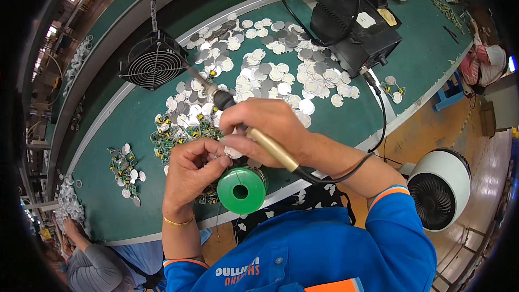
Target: The person assembles LED light components by picking up circuit boards and LED discs and soldering them together using a soldering iron and solder wire.
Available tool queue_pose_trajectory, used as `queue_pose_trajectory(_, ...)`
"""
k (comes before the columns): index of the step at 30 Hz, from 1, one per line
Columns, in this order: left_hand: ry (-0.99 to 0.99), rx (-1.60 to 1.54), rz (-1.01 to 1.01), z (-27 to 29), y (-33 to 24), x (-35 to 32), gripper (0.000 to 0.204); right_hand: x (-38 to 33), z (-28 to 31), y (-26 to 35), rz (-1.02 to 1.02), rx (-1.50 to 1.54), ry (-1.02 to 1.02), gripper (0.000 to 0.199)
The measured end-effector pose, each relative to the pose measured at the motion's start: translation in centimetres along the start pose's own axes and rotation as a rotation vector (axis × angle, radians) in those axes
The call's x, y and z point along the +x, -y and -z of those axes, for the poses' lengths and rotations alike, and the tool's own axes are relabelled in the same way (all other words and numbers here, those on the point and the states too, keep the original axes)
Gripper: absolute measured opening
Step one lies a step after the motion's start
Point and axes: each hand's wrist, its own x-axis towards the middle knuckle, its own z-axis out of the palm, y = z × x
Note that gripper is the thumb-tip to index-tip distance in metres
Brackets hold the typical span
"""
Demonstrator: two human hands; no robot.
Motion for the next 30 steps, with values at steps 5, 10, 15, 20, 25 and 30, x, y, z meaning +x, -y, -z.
queue_pose_trajectory(5, 0.045, 0.013, -0.044, 0.4, -0.6, -0.8, 0.004, -2.7, 1.6, 2.1, -0.028, 0.087, -0.118, 0.027)
queue_pose_trajectory(10, 0.055, 0.034, -0.072, 0.5, -0.6, -0.9, 0.005, -5.1, 4.0, 5.0, -0.01, -0.104, 0.003, 0.043)
queue_pose_trajectory(15, 0.057, 0.092, -0.084, 0.5, -0.8, -0.8, 0.006, -7.2, 3.1, 6.0, 0.138, -0.027, -0.159, 0.042)
queue_pose_trajectory(20, 0.071, 0.128, -0.119, 0.7, -0.8, -0.8, 0.006, -8.4, 2.9, 7.0, 0.106, -0.031, -0.032, 0.038)
queue_pose_trajectory(25, 0.085, 0.176, -0.169, 0.6, -1.0, -0.9, 0.006, -9.1, 2.2, 7.0, 0.124, 0.013, -0.115, 0.038)
queue_pose_trajectory(30, 0.077, 0.18, -0.193, 0.4, -1.0, -0.9, 0.006, -9.3, 1.9, 6.8, 0.132, 0.015, -0.124, 0.036)
